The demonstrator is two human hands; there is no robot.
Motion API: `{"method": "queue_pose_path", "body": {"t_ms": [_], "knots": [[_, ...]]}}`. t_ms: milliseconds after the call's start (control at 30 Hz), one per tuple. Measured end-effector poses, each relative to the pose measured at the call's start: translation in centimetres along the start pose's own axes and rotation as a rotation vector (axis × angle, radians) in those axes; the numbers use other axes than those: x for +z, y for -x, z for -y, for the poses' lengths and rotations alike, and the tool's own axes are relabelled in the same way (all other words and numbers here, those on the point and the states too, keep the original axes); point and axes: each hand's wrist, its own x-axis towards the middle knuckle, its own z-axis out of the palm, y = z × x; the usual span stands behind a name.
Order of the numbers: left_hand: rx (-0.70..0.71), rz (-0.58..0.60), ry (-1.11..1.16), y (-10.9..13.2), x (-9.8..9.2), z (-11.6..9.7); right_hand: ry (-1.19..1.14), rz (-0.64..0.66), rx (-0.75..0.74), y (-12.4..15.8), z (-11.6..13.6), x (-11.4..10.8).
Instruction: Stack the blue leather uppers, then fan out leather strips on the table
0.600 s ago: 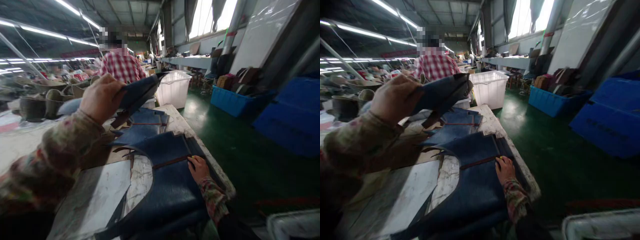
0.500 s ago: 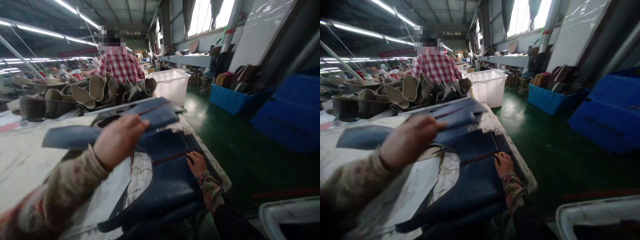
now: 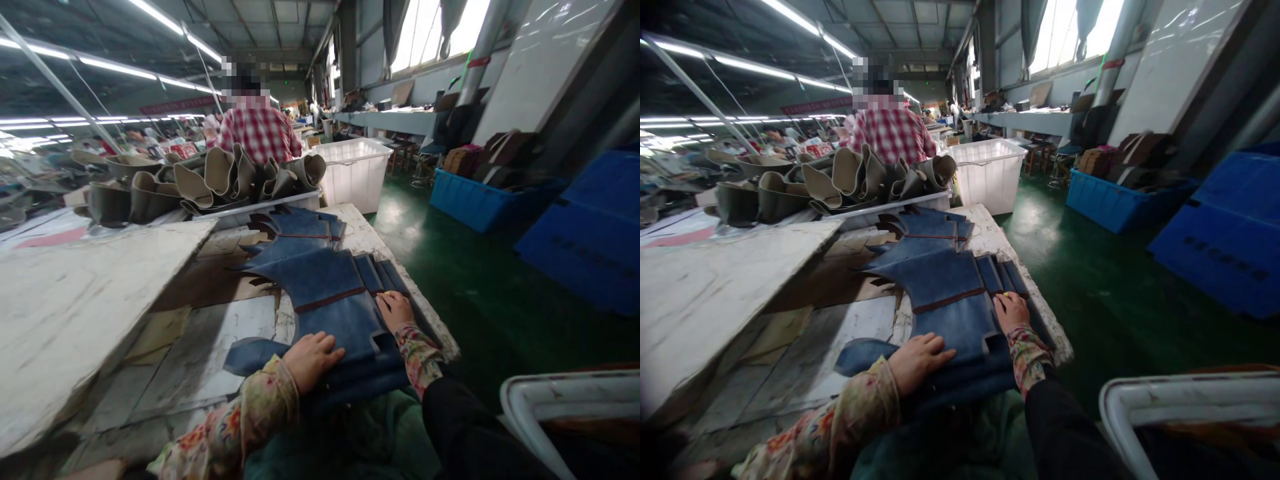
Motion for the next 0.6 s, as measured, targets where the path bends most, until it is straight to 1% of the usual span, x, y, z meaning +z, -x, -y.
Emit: {"method": "queue_pose_path", "body": {"t_ms": [67,200,300,367,467,600], "knots": [[0.031,-0.014,-0.032,-0.4,0.0,-0.3,-0.003,0.004,0.004,0.1,0.1,-0.1],[0.054,-0.004,-0.035,-0.9,1.5,0.0,0.005,0.017,0.007,0.4,0.3,-0.2],[0.006,0.008,0.040,-1.1,2.5,0.5,0.007,0.026,0.021,0.6,0.6,-0.4],[-0.043,0.013,0.081,-1.3,2.9,0.8,0.001,0.035,0.038,0.5,0.8,-0.4],[-0.058,0.023,0.093,-2.0,2.7,0.7,-0.008,0.044,0.081,0.2,0.9,-0.4],[0.017,-0.021,0.095,-2.7,1.9,0.3,-0.019,0.045,0.120,-0.2,0.5,-0.1]]}}
